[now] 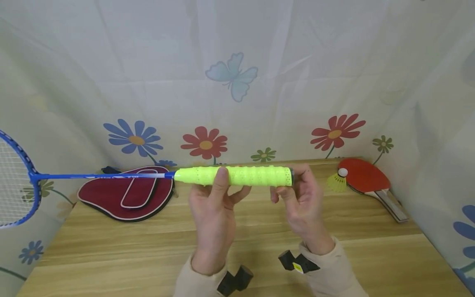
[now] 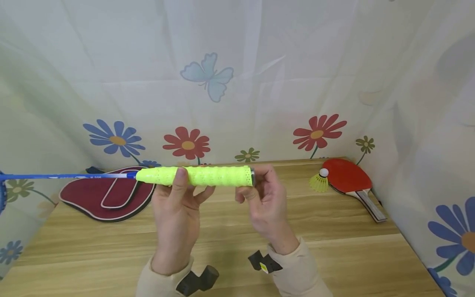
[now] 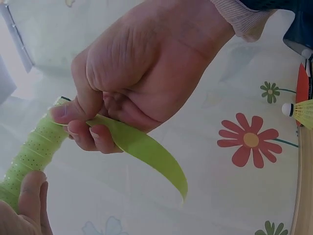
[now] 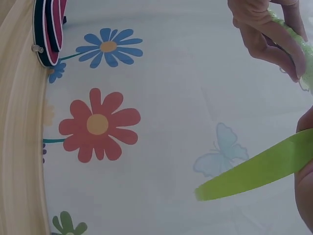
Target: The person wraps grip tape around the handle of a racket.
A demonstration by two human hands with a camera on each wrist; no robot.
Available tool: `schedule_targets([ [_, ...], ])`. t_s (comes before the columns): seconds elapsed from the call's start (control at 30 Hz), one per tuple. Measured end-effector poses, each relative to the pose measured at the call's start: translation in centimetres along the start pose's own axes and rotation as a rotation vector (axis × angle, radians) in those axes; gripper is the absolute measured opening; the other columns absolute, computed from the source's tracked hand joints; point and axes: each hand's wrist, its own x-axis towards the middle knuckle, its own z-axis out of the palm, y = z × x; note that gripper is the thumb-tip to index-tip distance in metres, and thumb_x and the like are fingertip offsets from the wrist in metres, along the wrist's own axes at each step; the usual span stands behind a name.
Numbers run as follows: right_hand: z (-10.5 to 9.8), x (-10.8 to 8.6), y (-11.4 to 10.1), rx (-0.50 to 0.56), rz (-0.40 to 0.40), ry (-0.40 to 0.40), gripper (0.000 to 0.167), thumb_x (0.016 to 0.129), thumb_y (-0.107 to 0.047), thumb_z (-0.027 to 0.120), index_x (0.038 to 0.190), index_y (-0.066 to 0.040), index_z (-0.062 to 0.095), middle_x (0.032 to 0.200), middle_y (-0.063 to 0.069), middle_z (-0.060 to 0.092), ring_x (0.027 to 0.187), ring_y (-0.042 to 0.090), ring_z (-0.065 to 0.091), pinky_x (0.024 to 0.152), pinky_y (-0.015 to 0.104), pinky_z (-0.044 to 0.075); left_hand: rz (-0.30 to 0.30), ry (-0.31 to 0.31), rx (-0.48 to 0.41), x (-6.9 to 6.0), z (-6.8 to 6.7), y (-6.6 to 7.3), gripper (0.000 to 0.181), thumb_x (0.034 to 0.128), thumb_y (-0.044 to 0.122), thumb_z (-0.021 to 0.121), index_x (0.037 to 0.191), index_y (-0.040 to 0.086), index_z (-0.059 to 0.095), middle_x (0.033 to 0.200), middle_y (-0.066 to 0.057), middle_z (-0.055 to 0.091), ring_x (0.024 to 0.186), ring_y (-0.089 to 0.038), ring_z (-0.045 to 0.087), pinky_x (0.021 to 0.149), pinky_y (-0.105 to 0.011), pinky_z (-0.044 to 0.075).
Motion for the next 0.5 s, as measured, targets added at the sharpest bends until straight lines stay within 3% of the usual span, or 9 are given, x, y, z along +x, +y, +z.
schedule_targets([
  [0.13, -0.03, 0.08, -0.01, -0.031, -0.002, 0.026, 0.043, 0.091, -0.02, 0.065, 0.096, 0.018, 0.045, 0.081, 0.008, 0.061, 0.057, 0.014, 0.055, 0.048, 0.022, 0.049, -0.011, 0.028, 0.015, -0.08, 0.12, 0.05, 0.03, 0.0969, 0.013, 0.061, 0.12, 0.0, 0.046, 0.098, -0.011, 0.062, 0.088, -0.022, 0.067, 0.073, -0.049, 0.057],
  [0.27, -0.04, 0.13, 0.03, -0.054, -0.015, 0.067, 0.042, 0.09, -0.02, 0.066, 0.097, 0.018, 0.049, 0.081, 0.008, 0.06, 0.056, 0.014, 0.054, 0.048, 0.021, 0.049, -0.058, 0.062, 0.031, -0.11, 0.27, -0.06, 0.03, 0.0958, 0.016, 0.063, 0.116, -0.001, 0.048, 0.097, -0.013, 0.062, 0.084, -0.025, 0.069, 0.074, -0.049, 0.057],
  [0.4, -0.23, 0.18, -0.09, -0.057, 0.011, 0.056, 0.051, 0.09, -0.019, 0.065, 0.123, 0.016, 0.047, 0.088, 0.007, 0.063, 0.056, 0.015, 0.052, 0.048, 0.022, 0.047, -0.091, 0.091, 0.047, -0.01, 0.32, -0.22, 0.031, 0.0947, 0.017, 0.065, 0.113, -0.002, 0.049, 0.097, -0.014, 0.061, 0.081, -0.025, 0.069, 0.075, -0.048, 0.057],
  [0.5, -0.36, 0.11, -0.16, -0.087, 0.043, 0.022, 0.053, 0.092, -0.018, 0.062, 0.13, 0.015, 0.044, 0.092, 0.006, 0.062, 0.057, 0.015, 0.051, 0.048, 0.022, 0.046, -0.093, 0.107, 0.065, 0.03, 0.28, -0.31, 0.032, 0.0943, 0.017, 0.066, 0.113, -0.002, 0.048, 0.097, -0.014, 0.06, 0.081, -0.024, 0.068, 0.074, -0.048, 0.057],
])
